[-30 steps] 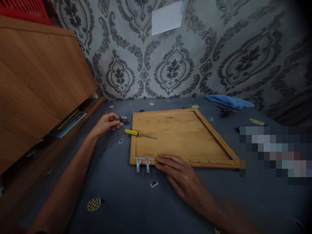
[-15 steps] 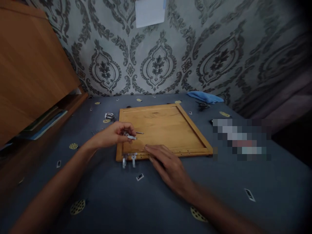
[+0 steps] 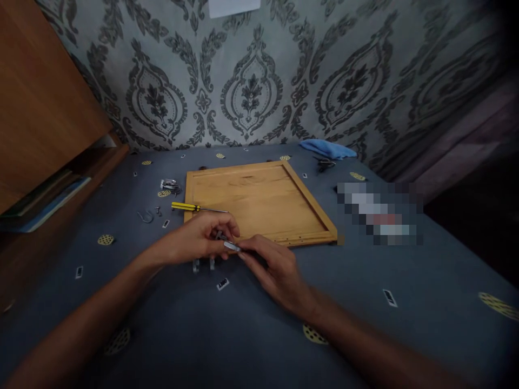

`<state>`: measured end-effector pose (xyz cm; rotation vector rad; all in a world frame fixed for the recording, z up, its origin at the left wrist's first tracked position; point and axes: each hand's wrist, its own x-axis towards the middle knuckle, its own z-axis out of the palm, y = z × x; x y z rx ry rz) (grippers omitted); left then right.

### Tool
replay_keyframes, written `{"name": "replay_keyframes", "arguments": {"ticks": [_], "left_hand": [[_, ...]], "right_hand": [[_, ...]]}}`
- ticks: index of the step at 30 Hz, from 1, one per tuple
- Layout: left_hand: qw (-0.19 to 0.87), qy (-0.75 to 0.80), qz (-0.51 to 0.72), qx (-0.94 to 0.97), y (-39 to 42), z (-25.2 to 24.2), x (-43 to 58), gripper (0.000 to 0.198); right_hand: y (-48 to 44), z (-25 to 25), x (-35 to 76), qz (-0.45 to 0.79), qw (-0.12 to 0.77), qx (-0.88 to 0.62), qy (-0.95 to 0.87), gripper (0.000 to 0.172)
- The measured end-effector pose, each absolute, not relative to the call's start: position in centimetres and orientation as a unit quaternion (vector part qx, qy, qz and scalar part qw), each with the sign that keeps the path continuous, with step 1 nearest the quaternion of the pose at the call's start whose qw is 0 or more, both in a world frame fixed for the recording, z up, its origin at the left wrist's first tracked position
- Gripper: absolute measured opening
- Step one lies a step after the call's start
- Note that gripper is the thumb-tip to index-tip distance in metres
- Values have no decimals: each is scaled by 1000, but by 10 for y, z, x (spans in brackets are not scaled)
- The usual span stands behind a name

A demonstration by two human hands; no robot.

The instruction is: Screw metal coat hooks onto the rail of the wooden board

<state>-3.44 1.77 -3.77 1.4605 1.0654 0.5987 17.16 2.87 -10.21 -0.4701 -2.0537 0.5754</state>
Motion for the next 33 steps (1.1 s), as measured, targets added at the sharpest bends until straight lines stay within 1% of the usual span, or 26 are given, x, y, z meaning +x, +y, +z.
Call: {"name": "replay_keyframes", "arguments": {"ticks": [5, 11, 16, 21, 33], "left_hand": [[622, 425, 259, 604, 20, -37, -47, 43], [644, 411, 267, 588, 22, -36, -57, 53], [642, 415, 285, 579, 25, -36, -60, 47], [632, 415, 302, 580, 29, -37, -63, 40], [582, 431, 291, 625, 32, -40, -64, 28]], "right_hand": [[29, -102, 172, 249, 465, -203, -825, 15], [30, -103, 174, 257, 475, -220, -812, 12], [31, -104, 174, 263, 474, -231, -808, 7], [30, -104, 173, 265, 469, -240, -807, 6], [30, -104, 174, 285, 449, -227, -816, 3]]}}
